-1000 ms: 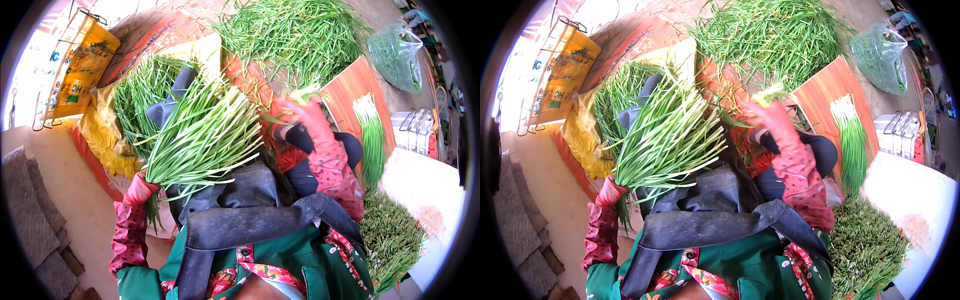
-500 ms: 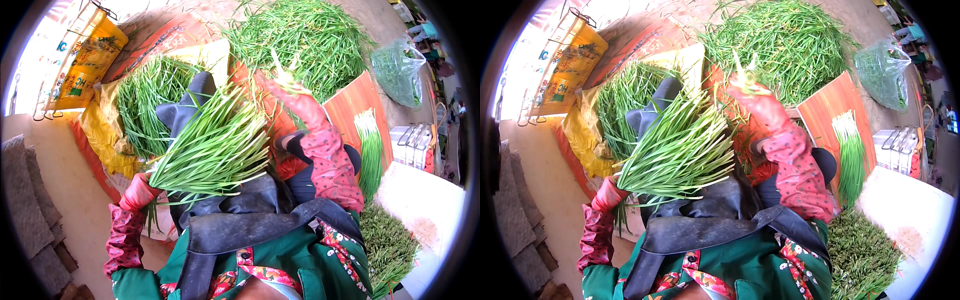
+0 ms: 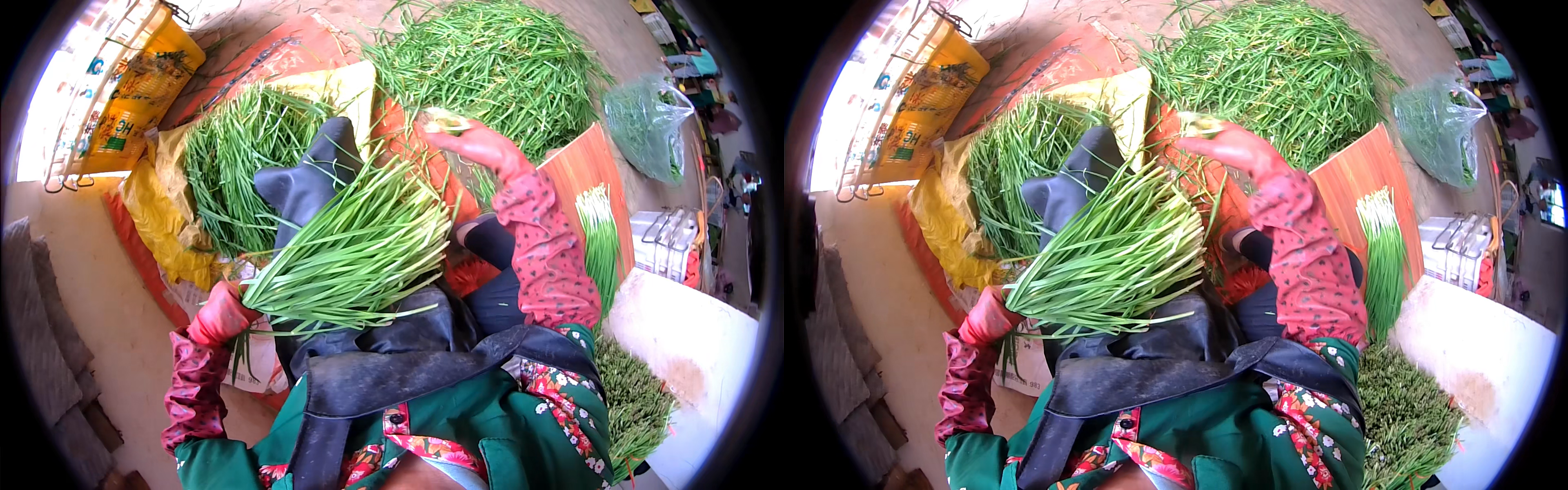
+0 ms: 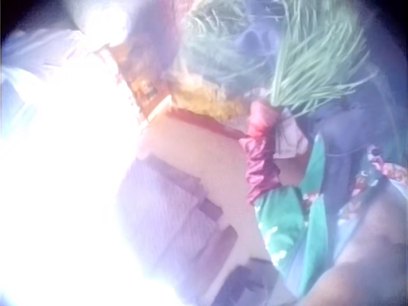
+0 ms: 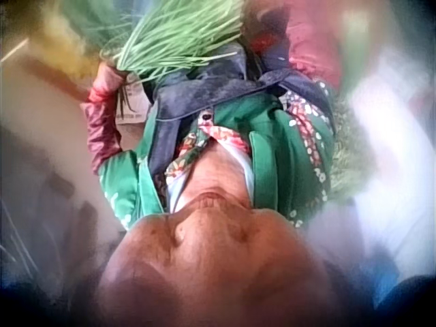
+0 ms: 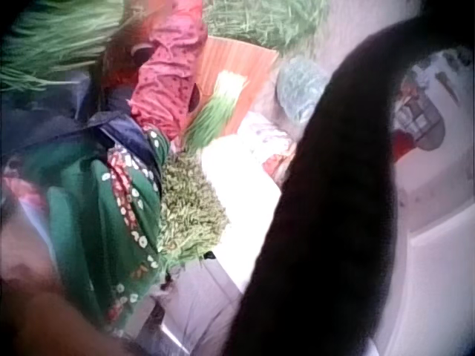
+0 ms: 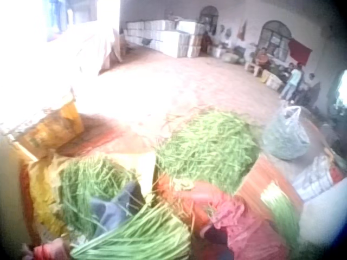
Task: The person bundles green vegetable stalks using a red tie and places them onto a large pile, then gathers more loose stalks from a pile on the floor to continue the process.
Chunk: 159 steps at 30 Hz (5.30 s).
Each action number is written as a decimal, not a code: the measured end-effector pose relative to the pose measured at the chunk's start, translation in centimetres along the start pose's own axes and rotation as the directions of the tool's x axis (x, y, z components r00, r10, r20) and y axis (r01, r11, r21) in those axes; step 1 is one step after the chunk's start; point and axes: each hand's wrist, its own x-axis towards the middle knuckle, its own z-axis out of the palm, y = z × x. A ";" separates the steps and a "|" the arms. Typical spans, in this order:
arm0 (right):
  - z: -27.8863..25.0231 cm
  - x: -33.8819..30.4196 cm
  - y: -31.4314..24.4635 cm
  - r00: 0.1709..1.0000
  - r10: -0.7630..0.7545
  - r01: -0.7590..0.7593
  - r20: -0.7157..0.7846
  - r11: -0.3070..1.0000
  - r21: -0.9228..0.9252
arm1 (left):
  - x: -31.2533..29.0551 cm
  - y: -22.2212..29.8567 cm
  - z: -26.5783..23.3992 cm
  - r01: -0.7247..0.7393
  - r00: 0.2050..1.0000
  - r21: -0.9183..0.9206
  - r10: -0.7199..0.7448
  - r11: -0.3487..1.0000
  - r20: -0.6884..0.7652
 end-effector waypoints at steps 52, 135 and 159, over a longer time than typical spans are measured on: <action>2.9 -9.9 9.6 0.954 0.298 -0.145 -0.011 0.495 0.857 | -1.8 -3.0 2.6 0.314 0.949 -0.444 -0.270 0.839 0.160; 2.1 -9.9 6.6 0.922 0.351 0.001 -0.161 0.415 0.910 | 0.9 -4.0 5.2 0.203 0.956 -0.876 -0.280 0.437 0.081; 8.3 -4.1 -2.0 0.999 -0.025 0.040 -0.036 0.856 0.516 | 1.9 -3.1 2.8 0.147 0.961 -0.754 -0.272 0.641 -0.044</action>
